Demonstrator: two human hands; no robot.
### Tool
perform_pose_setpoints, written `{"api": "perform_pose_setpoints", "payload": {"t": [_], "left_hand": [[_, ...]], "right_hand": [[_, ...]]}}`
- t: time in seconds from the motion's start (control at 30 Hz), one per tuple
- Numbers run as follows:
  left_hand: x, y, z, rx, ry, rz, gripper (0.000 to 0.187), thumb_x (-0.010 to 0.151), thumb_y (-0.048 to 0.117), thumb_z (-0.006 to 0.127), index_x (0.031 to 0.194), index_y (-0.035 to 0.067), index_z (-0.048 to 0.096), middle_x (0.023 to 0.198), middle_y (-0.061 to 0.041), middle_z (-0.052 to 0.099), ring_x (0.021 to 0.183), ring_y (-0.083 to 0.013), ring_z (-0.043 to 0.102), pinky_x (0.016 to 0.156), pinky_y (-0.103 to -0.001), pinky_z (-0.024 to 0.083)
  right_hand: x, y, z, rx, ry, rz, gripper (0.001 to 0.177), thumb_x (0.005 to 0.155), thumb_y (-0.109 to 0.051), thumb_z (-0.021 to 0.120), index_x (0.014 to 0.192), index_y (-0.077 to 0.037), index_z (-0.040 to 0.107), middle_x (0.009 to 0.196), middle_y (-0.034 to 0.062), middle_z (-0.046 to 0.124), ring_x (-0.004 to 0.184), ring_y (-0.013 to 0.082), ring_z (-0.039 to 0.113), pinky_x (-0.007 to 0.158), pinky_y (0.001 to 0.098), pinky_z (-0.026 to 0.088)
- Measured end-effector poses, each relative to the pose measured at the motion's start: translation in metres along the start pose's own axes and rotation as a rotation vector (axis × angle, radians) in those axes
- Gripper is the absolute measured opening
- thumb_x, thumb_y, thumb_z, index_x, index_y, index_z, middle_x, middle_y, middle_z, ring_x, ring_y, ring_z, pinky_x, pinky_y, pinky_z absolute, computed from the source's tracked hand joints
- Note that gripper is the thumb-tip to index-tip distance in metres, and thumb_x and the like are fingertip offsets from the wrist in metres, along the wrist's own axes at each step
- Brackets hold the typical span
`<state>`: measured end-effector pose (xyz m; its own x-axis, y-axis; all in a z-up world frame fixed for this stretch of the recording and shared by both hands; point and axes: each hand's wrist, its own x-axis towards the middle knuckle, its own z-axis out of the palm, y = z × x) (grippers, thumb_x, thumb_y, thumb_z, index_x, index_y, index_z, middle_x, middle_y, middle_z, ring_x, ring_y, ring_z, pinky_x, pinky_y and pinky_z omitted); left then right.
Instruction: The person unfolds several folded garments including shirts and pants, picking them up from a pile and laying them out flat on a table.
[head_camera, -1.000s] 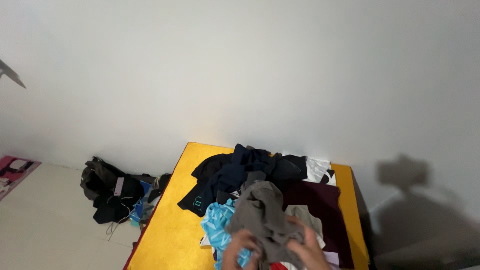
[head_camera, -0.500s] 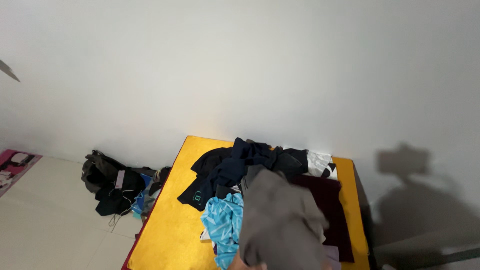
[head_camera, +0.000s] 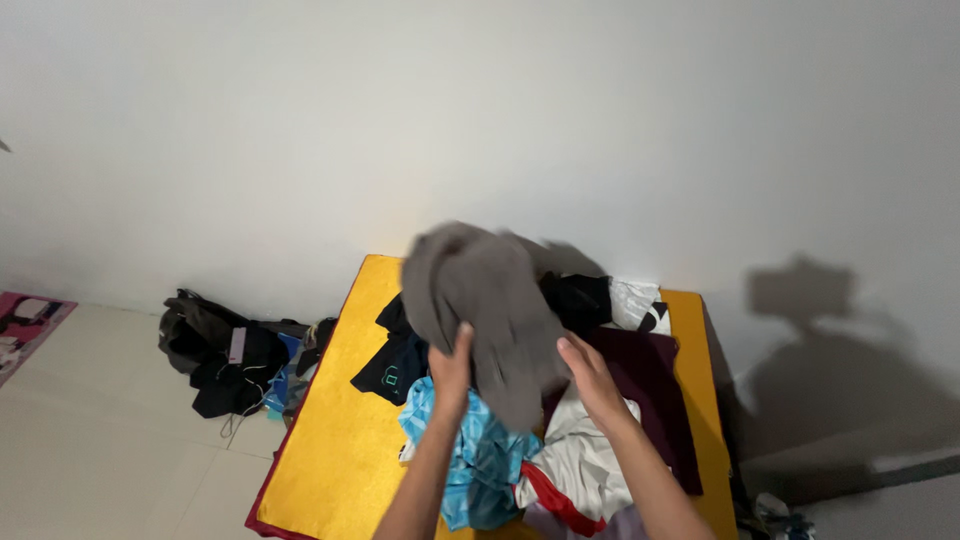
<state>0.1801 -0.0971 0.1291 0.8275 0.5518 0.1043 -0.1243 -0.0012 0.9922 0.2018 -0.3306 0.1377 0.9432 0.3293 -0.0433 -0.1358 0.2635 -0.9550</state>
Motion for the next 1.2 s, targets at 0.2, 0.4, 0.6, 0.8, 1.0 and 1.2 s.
{"api": "perform_pose_setpoints", "payload": {"t": [0.2,0.4,0.6,0.8,1.0,1.2], "left_hand": [[0.049,-0.062,-0.025,-0.023,-0.39,0.008,0.091,0.093,0.028,0.065,0.163,0.009,0.009,0.166,-0.012,0.026,0.15,-0.0265,0.031,0.117,-0.034,0.029],[-0.005,-0.145,-0.053,0.472,-0.594,0.108,0.085,0.094,0.036,0.07,0.162,0.011,0.024,0.167,-0.02,0.032,0.155,-0.0353,0.029,0.124,-0.044,0.024],[-0.065,-0.093,-0.052,1.045,-0.778,0.195,0.116,0.076,0.054,0.079,0.166,0.022,0.013,0.162,-0.029,0.027,0.153,-0.0492,0.014,0.122,-0.059,0.01],[-0.075,-0.052,-0.046,1.315,-0.98,0.06,0.117,0.068,0.054,0.085,0.16,0.034,0.014,0.164,-0.026,0.015,0.154,-0.0449,0.001,0.121,-0.057,0.003],[-0.094,-0.105,-0.058,1.088,-0.64,0.419,0.06,0.083,0.041,0.078,0.137,0.024,0.058,0.154,-0.021,0.043,0.153,-0.0458,0.024,0.123,-0.064,0.014],[-0.104,-0.12,-0.055,0.986,-0.557,0.34,0.056,0.076,0.026,0.078,0.127,0.01,0.061,0.148,-0.024,0.048,0.147,-0.0449,0.026,0.115,-0.067,0.015]], "right_hand": [[0.001,0.092,-0.049,-0.755,-0.098,-0.114,0.064,0.093,-0.043,0.063,0.149,-0.014,0.05,0.152,0.014,0.054,0.143,0.0282,0.05,0.116,0.0374,0.04],[-0.038,0.151,-0.091,-1.283,-0.241,0.698,0.113,0.075,-0.075,0.073,0.163,-0.03,0.021,0.172,0.0092,-0.009,0.157,0.0409,-0.003,0.119,0.0697,0.021],[-0.062,0.158,-0.091,-1.256,-0.233,0.51,0.111,0.067,-0.075,0.077,0.159,-0.034,0.03,0.171,0.0092,-0.005,0.158,0.0394,-0.01,0.118,0.072,0.016],[-0.067,0.133,-0.062,-1.383,-0.278,0.511,0.099,0.066,-0.049,0.087,0.151,-0.026,0.042,0.168,0.0084,0.009,0.157,0.0367,0.003,0.119,0.0596,0.029],[-0.058,0.161,-0.064,-1.186,-0.066,0.042,0.04,0.079,-0.03,0.079,0.113,-0.011,0.07,0.121,0.0107,0.071,0.119,0.0318,0.066,0.102,0.0409,0.055],[-0.023,0.155,-0.071,-0.139,0.294,0.238,0.03,0.089,-0.017,0.07,0.116,-0.004,0.069,0.109,0.0135,0.075,0.099,0.03,0.07,0.086,0.042,0.056]]}}
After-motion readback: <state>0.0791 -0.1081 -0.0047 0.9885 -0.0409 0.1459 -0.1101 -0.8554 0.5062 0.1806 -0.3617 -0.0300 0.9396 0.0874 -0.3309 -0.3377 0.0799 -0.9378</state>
